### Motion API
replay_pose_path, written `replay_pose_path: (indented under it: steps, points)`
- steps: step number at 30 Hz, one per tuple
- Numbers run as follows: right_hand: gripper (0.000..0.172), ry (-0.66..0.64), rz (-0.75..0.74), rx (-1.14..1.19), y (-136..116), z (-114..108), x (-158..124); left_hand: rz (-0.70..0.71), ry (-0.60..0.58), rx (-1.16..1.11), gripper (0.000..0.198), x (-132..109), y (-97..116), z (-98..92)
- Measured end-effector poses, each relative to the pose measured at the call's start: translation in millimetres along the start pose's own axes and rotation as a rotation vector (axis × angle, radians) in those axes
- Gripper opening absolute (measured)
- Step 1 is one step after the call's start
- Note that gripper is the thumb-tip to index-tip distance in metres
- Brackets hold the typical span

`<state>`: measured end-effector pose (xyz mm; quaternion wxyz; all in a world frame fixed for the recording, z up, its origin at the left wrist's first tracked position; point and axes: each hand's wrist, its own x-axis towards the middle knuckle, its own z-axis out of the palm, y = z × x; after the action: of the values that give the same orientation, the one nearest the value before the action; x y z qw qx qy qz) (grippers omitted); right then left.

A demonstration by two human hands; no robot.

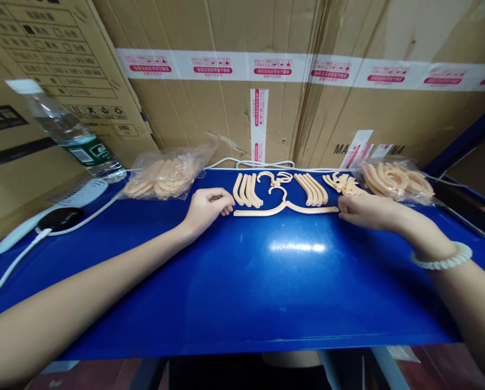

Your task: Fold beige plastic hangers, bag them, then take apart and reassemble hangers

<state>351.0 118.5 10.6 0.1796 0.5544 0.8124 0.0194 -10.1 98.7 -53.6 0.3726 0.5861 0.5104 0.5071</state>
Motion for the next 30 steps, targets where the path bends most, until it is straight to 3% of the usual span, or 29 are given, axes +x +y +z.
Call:
replay_pose_path:
  steps: [17, 25, 30]
  points:
    - [0.016, 0.011, -0.010, -0.003, 0.9, 2.0, -0.2, -0.008, 0.033, 0.007, 0.012, -0.8, 0.6, 0.6]
    - [0.017, 0.013, -0.012, 0.004, -0.2, -0.2, -1.2, 0.030, 0.015, 0.002, 0.015, 0.6, -3.2, -1.2]
    - [0.018, -0.017, 0.014, -0.025, -4.2, -3.4, -3.5, 0.072, -0.059, 0.051, 0.014, -0.6, -2.7, 0.7]
